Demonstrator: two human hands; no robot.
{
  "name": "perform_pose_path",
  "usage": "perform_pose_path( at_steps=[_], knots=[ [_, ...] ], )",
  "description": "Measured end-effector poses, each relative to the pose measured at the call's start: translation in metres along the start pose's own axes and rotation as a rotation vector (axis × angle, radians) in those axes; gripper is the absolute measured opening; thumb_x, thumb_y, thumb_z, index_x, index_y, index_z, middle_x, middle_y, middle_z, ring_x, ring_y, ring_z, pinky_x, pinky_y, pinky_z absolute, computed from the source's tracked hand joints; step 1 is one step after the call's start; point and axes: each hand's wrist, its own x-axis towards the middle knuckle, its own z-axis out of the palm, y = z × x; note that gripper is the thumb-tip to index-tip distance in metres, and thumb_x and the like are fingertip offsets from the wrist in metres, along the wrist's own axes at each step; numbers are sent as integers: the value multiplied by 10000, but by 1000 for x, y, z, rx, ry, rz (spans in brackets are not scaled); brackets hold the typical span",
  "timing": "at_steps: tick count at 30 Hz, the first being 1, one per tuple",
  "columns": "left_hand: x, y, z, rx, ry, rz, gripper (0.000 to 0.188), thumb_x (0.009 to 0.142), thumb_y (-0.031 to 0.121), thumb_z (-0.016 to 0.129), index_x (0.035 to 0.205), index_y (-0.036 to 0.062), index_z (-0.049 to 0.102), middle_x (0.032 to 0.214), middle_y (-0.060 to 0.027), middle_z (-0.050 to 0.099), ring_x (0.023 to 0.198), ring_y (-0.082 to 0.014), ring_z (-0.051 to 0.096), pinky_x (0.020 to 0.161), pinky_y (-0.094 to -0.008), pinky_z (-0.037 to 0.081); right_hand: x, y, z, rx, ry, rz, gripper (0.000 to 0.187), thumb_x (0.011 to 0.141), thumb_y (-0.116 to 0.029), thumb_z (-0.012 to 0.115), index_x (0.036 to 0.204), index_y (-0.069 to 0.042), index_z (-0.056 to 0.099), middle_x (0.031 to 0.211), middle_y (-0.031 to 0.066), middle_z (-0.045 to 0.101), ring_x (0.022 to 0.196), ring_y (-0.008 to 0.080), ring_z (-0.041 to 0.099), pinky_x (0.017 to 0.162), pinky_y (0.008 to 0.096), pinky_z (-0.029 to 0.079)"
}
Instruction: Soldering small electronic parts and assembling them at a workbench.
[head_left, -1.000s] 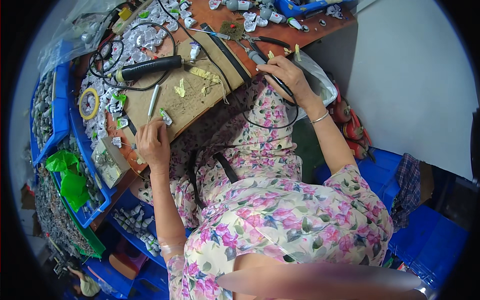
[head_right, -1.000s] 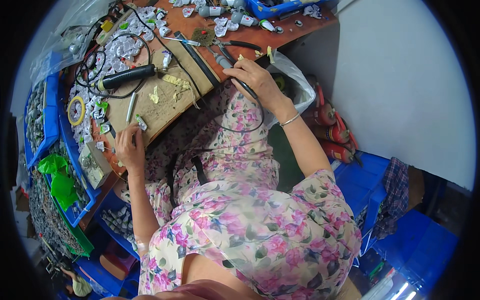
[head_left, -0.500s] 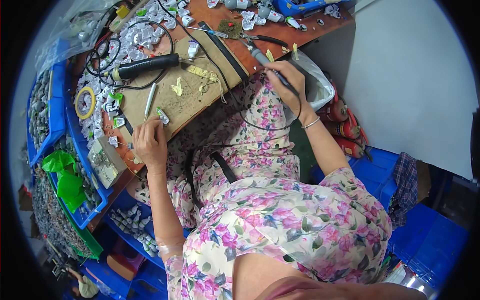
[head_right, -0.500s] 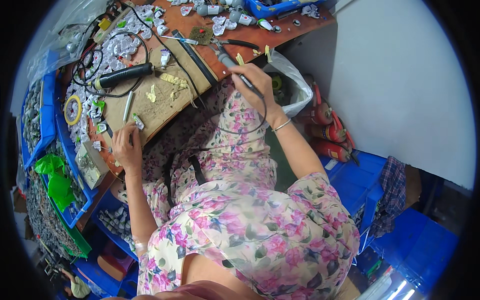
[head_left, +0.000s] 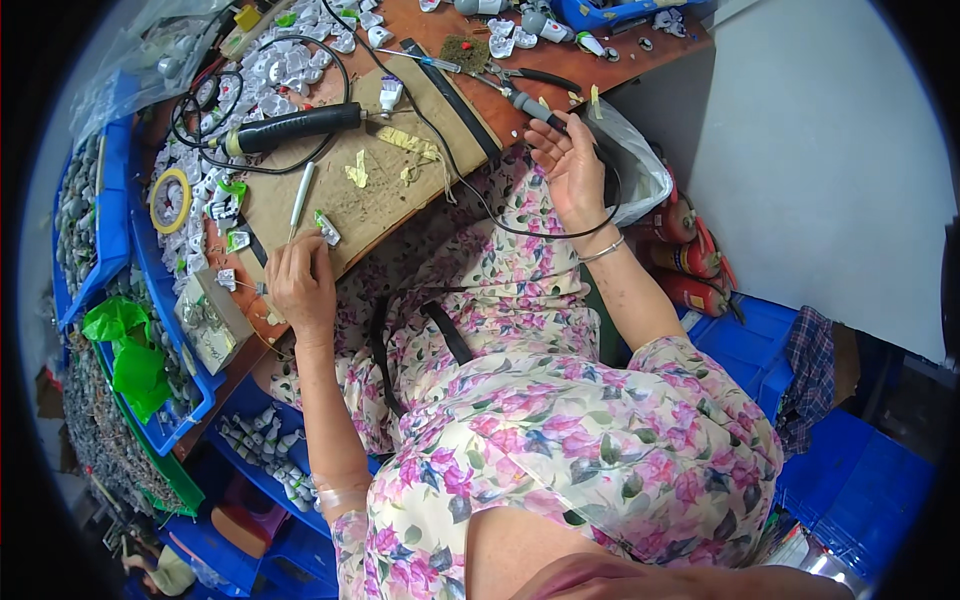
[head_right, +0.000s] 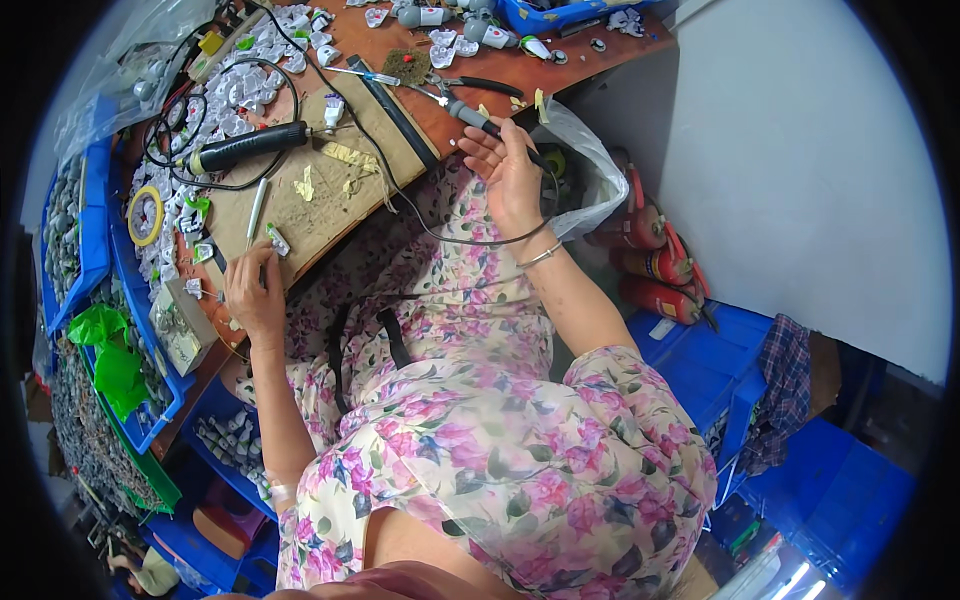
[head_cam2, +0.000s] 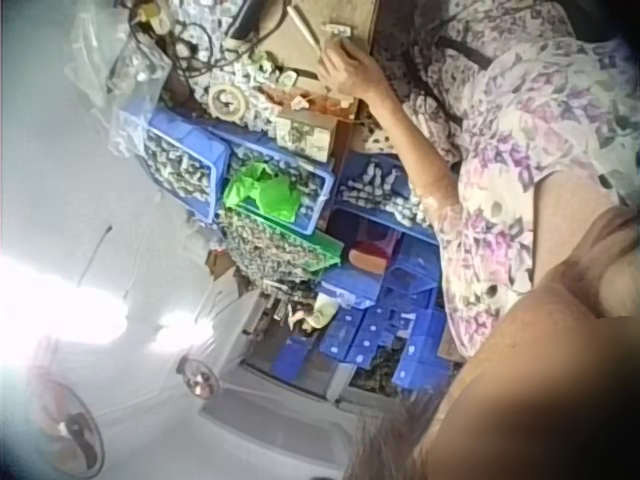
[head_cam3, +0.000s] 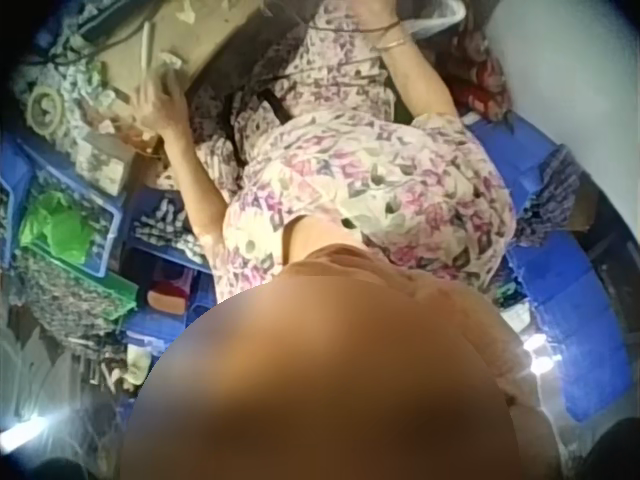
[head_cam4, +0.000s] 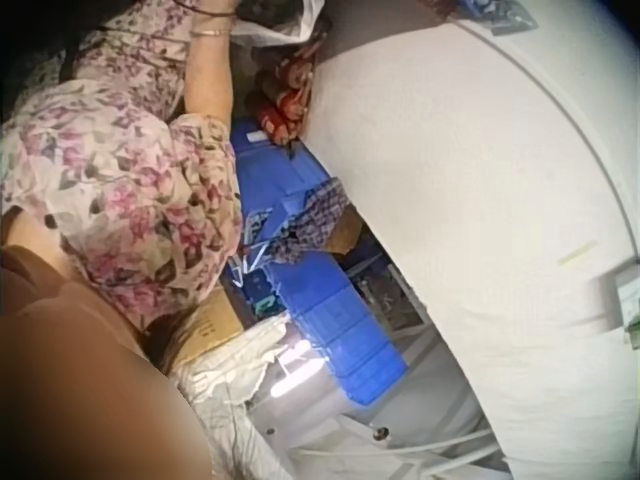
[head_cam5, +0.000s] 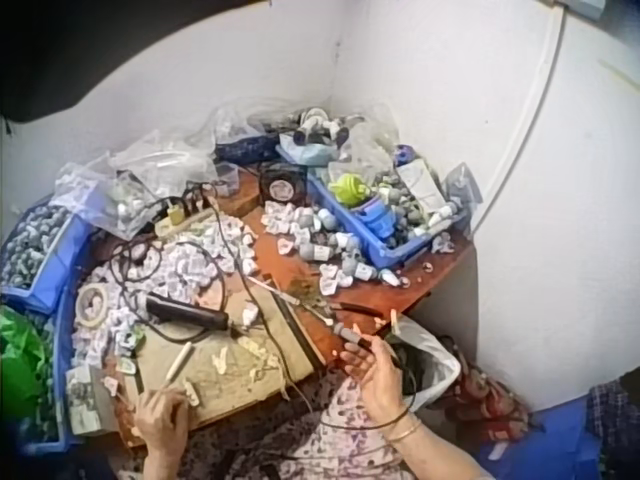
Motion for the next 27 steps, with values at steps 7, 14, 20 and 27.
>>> perform_pose_path(
  at_steps=[7, 14, 20, 27],
  knots=[
    [1, 2, -3, 9, -29, 3, 53, 817, 53, 670, 853, 53, 631, 946, -54, 702, 841, -257, 630, 755, -354, 479, 15, -25, 30, -519, -416, -550, 149, 1002, -163, 493, 1092, -51, 535, 950, 98, 598, 858, 207, 676, 667, 260, 542],
    [0, 2, -3, 13, -24, -20, 58, 808, 44, 667, 850, 53, 628, 946, -47, 700, 842, -254, 629, 757, -351, 478, 134, -40, 63, -1229, -799, -1234, 216, 859, 51, 598, 1014, -72, 513, 895, 95, 508, 802, 254, 594, 688, 340, 470],
    [-2, -1, -4, -6, -20, -18, 83, 783, 66, 667, 843, 85, 612, 938, -28, 681, 834, -249, 606, 768, -363, 458, 169, -23, 85, -1266, -941, -1119, 272, 813, 30, 589, 1018, -134, 519, 906, 107, 513, 807, 314, 591, 660, 387, 480],
    [14, -19, 6, 33, 8, 108, 88, 754, 76, 628, 833, 85, 591, 873, -49, 640, 854, -250, 596, 775, -401, 465, 104, -38, 127, -1043, -848, -1301, 134, 931, -42, 566, 1061, -48, 596, 926, 97, 608, 825, 213, 588, 728, 313, 469]
  ],
)
